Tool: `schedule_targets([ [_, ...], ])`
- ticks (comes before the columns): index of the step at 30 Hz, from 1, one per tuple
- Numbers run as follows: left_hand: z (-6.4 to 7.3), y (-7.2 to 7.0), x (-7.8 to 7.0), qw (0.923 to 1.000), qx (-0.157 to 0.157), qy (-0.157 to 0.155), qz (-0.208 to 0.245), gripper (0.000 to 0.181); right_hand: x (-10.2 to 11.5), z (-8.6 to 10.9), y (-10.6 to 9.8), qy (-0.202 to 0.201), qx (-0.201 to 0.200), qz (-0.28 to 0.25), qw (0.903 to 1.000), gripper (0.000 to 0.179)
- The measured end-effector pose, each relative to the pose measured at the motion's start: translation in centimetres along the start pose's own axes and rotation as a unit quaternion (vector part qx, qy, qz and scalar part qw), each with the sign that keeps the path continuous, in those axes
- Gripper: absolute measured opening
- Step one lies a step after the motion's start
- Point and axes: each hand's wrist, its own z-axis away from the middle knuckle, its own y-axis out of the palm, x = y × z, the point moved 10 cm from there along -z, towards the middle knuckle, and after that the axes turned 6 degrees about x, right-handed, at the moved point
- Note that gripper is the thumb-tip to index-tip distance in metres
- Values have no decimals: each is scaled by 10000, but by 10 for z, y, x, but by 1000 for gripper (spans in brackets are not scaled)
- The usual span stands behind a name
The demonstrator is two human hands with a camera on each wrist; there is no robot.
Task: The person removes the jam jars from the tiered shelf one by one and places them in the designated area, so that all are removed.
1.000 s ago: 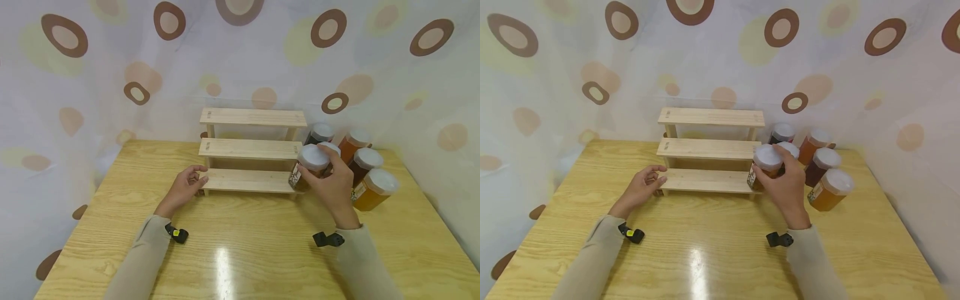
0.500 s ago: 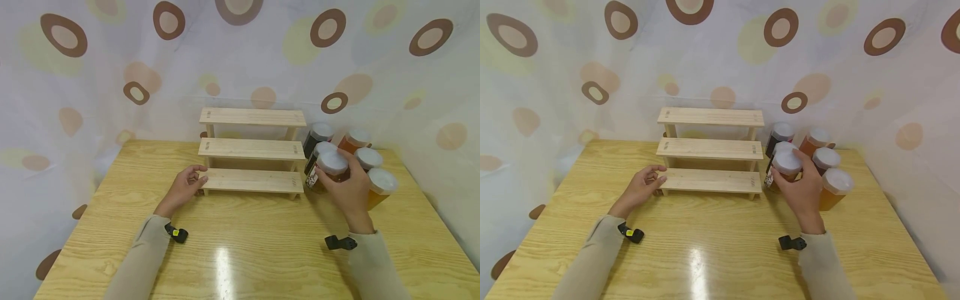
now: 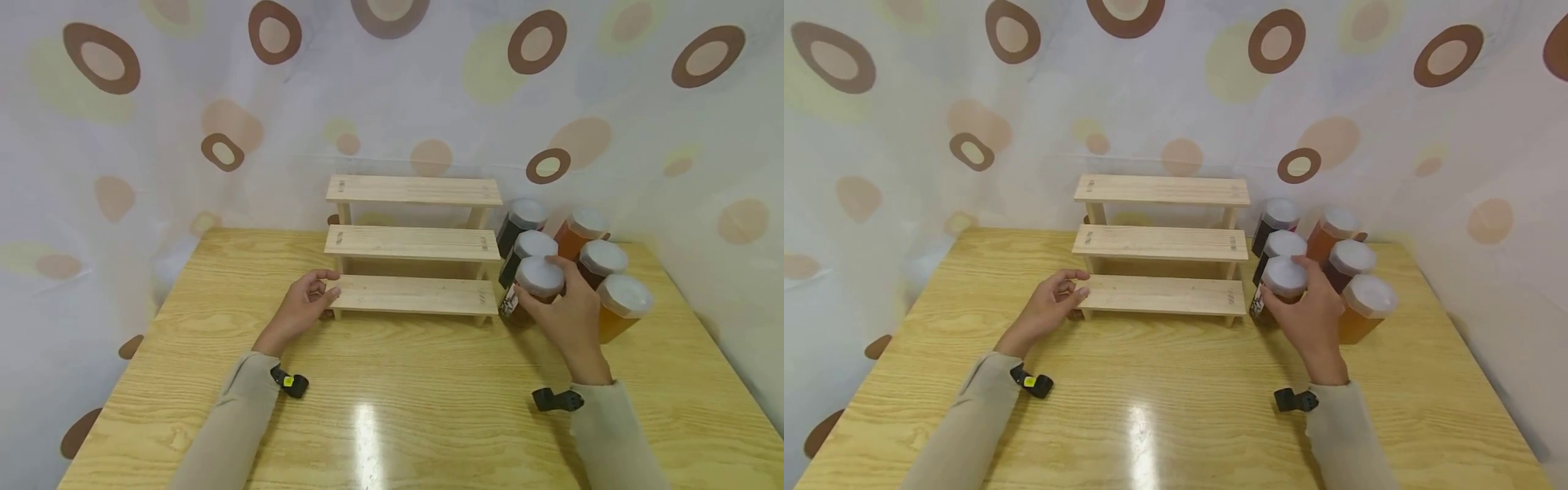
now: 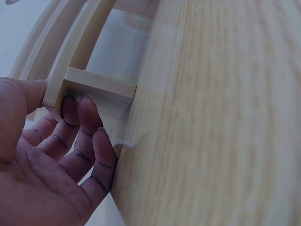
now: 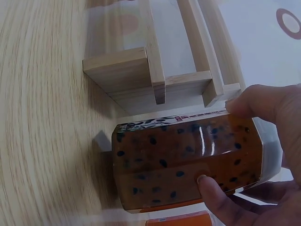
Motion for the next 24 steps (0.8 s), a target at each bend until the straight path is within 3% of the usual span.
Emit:
schedule_targets([
  [9, 1, -1, -3, 10000, -60, -53, -59, 35, -1, -1, 3, -104, 103, 308, 9994, 58],
  [20, 0, -2, 0, 9998, -35, -128, -115, 35, -8, 0, 12, 218, 347, 351, 9985, 62],
  [24, 0, 0, -1, 9999, -66, -66, -136, 35, -8, 1, 12, 135, 362, 344, 9987, 63],
])
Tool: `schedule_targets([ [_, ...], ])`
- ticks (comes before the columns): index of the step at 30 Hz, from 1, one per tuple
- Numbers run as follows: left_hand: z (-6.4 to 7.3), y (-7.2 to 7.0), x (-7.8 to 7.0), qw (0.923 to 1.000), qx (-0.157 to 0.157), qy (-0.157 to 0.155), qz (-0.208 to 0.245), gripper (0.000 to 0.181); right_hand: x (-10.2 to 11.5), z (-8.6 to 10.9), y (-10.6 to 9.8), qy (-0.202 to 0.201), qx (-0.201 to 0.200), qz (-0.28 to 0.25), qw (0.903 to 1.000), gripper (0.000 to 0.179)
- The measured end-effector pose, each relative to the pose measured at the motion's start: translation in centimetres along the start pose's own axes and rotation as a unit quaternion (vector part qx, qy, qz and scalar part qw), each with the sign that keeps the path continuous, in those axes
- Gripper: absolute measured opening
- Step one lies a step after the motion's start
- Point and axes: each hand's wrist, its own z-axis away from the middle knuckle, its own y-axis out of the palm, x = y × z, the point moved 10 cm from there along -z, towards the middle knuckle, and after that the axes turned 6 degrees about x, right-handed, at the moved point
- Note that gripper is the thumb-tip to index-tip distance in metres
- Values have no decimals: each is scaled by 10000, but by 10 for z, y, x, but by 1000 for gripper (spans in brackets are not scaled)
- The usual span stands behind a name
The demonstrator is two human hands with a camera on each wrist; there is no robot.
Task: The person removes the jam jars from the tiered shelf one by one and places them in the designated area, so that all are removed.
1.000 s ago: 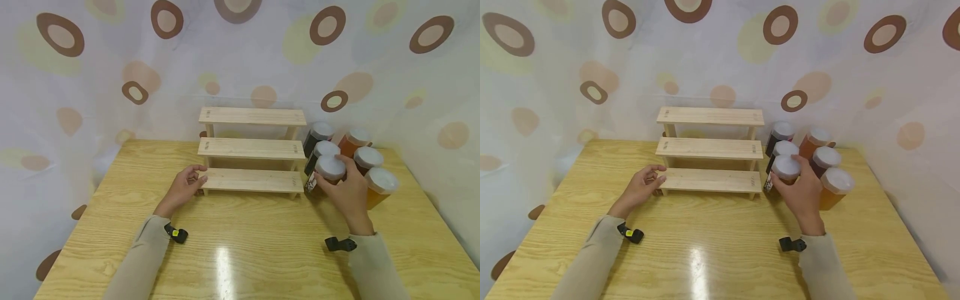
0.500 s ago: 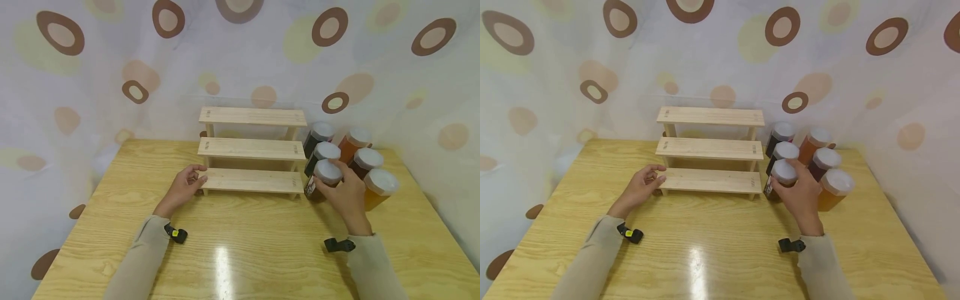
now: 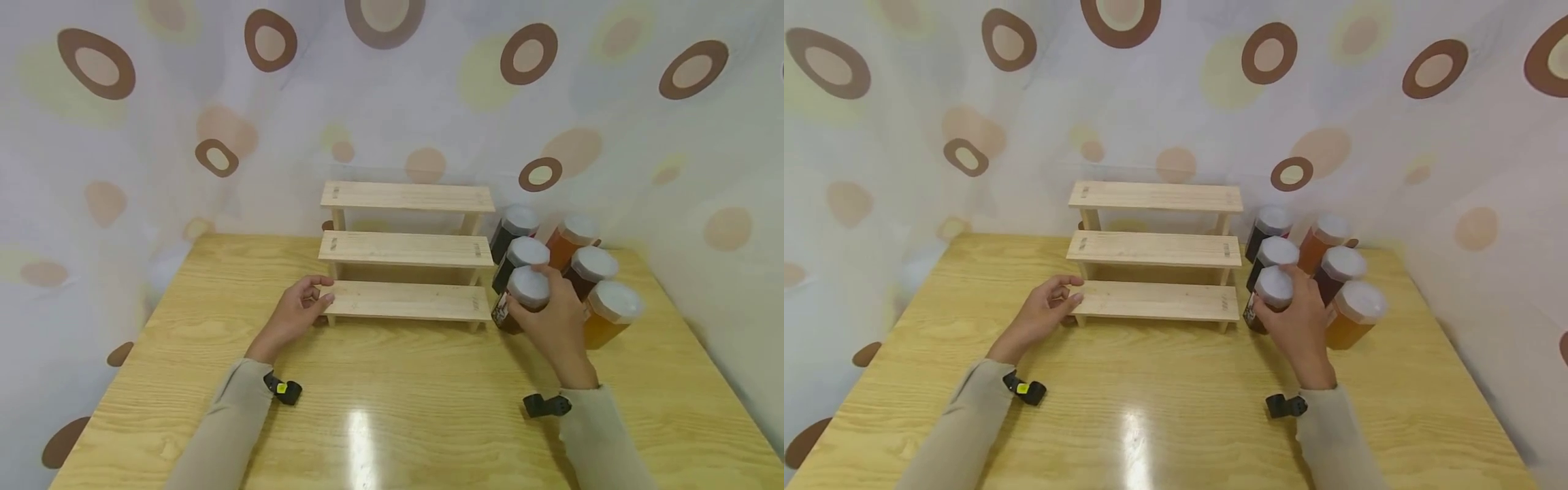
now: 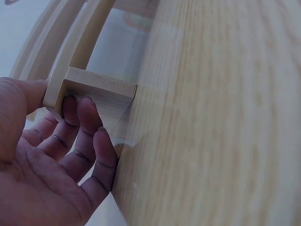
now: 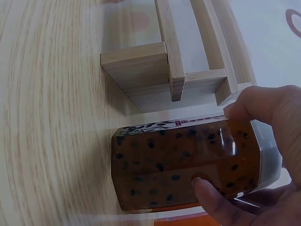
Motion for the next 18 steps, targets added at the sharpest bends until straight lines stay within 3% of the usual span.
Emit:
schedule_targets([
  [8, 0, -3, 2, 9998, -124, 136, 38, 33, 1, 1, 1, -140, -36, -22, 9999, 63],
  [18, -4, -11, 0, 9994, -166, 152, -260, 32, 2, -8, 8, -77, 264, 27, 9996, 66],
])
